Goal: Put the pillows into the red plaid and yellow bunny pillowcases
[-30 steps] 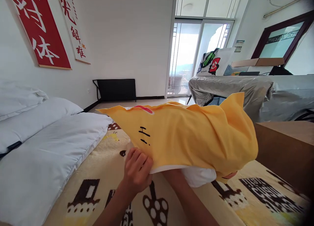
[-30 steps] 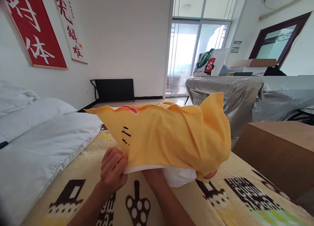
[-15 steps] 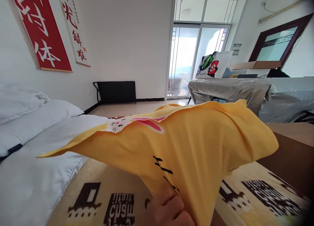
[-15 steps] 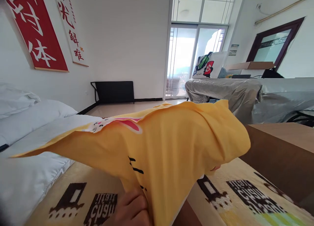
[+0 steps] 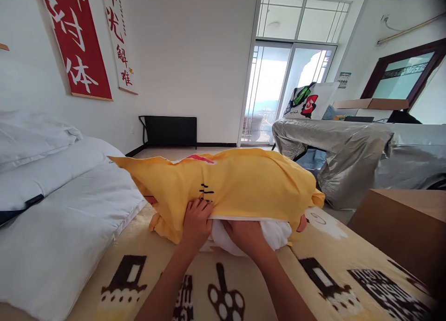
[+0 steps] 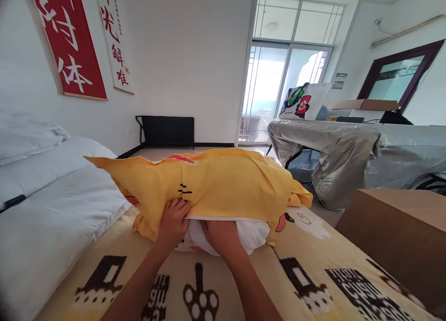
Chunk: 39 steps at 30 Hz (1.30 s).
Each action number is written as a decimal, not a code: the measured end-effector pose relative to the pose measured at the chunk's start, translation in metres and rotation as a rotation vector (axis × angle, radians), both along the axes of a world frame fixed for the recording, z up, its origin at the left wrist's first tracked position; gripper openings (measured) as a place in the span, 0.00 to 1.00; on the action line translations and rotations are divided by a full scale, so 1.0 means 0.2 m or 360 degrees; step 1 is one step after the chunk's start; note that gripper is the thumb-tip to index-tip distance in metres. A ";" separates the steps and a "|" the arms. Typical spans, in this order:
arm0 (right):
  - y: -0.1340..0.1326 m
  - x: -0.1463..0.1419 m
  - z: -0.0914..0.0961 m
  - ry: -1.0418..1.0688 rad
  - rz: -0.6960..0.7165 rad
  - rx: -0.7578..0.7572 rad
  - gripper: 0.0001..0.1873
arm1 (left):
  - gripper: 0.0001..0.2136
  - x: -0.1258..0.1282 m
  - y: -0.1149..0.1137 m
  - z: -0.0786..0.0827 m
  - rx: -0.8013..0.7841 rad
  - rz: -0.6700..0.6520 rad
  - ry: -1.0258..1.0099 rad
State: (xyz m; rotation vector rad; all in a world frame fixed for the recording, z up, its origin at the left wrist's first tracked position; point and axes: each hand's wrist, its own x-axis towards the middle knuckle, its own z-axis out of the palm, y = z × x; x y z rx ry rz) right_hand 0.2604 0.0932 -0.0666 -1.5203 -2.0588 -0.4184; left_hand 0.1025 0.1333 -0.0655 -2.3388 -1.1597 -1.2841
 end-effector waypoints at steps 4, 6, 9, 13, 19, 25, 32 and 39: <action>-0.13 0.00 0.07 -0.0176 0.0409 -0.0343 0.27 | 0.09 -0.10 0.15 -0.07 -0.0179 0.0074 -0.0105; -0.20 0.02 0.11 -0.0183 0.0582 -0.0387 0.30 | 0.10 -0.15 0.16 -0.07 -0.0245 0.0110 -0.0163; -0.28 0.11 0.18 0.0001 0.0275 -0.0232 0.21 | 0.11 -0.20 0.17 -0.04 -0.0318 0.0146 -0.0251; -0.29 0.29 0.24 0.0329 -0.0490 0.0446 0.20 | 0.12 -0.28 0.20 -0.02 -0.0384 0.0179 -0.0417; -0.20 0.33 0.25 0.0680 -0.0448 -0.0072 0.33 | 0.10 -0.43 0.23 -0.02 -0.0441 0.0407 -0.0679; -0.10 0.16 0.21 0.0832 -0.0269 0.0417 0.12 | 0.11 -0.40 0.12 0.08 -0.0435 0.0542 -0.0624; -0.14 0.20 0.21 0.0975 -0.0212 0.0856 0.10 | 0.11 -0.19 -0.27 0.26 0.0255 0.0266 0.0205; -0.26 0.14 0.27 0.0924 0.0120 0.1027 0.02 | 0.07 -0.15 -0.54 0.18 0.0309 -0.0216 0.0416</action>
